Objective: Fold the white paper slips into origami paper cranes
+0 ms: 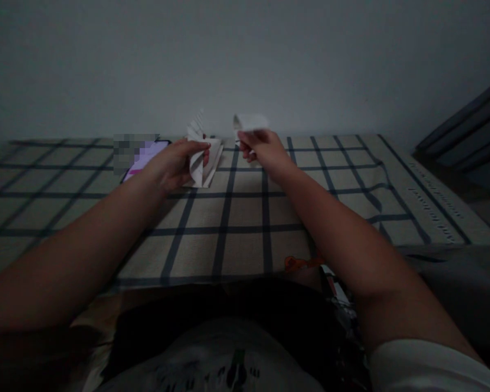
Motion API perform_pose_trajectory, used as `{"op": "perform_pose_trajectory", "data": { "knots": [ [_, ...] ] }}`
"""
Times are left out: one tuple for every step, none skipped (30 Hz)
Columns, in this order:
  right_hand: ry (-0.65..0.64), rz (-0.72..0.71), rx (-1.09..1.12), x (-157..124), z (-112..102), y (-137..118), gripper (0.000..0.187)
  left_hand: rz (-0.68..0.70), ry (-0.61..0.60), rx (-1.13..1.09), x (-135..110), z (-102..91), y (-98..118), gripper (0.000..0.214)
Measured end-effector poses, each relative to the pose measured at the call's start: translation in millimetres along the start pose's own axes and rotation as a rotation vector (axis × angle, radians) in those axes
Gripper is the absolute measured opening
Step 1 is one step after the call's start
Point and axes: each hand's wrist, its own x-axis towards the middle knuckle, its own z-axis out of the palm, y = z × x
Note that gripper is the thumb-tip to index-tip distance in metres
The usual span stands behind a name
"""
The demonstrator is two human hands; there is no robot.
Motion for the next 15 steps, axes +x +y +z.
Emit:
{"op": "perform_pose_trajectory", "data": {
  "knots": [
    [0.013,0.032,0.022,2.4,-2.7,1.3,0.034,-0.001,0.007,-0.013,1.3,-0.7,-0.2,0.018],
    [0.015,0.049,0.035,4.5,-5.1,2.6,0.036,-0.005,0.008,-0.029,2.3,-1.2,-0.6,0.019],
    [-0.001,0.068,0.029,6.1,-6.7,3.7,0.038,-0.009,0.004,-0.046,3.1,-1.4,-1.1,0.019],
    [-0.025,0.084,0.014,7.1,-7.6,4.5,0.039,-0.012,0.004,-0.063,3.5,-1.4,-1.5,0.019],
    [-0.04,0.101,-0.013,7.4,-7.7,4.8,0.039,-0.016,0.003,-0.077,3.5,-1.3,-1.7,0.02],
    [-0.049,0.117,-0.059,7.0,-7.3,4.7,0.039,-0.019,0.005,-0.09,3.1,-1.0,-1.6,0.021],
    [-0.052,0.131,-0.12,6.3,-6.5,4.2,0.039,-0.018,0.008,-0.102,2.2,-0.6,-1.1,0.022],
    [-0.041,0.14,-0.202,5.4,-5.7,3.5,0.039,-0.014,0.014,-0.113,1.0,0.0,-0.3,0.023],
    [-0.04,0.138,-0.303,4.6,-5.1,2.8,0.04,-0.008,0.024,-0.123,-0.5,0.7,0.8,0.023],
    [-0.042,0.134,-0.399,4.0,-4.9,2.4,0.043,0.001,0.035,-0.13,-2.0,1.3,1.9,0.024],
    [-0.049,0.128,-0.482,3.8,-5.2,2.5,0.046,0.011,0.044,-0.134,-3.4,1.8,2.8,0.025],
    [-0.047,0.127,-0.545,4.0,-6.0,3.2,0.048,0.018,0.052,-0.134,-4.3,2.1,3.5,0.027],
    [-0.041,0.104,-0.603,4.6,-7.1,4.4,0.048,0.021,0.053,-0.13,-4.9,2.2,3.8,0.029],
    [-0.041,0.096,-0.655,5.4,-8.6,6.1,0.047,0.023,0.052,-0.125,-5.0,2.0,3.7,0.031],
    [-0.045,0.106,-0.689,6.4,-10.1,8.1,0.046,0.023,0.05,-0.121,-4.7,1.6,3.4,0.033]
  ]
}}
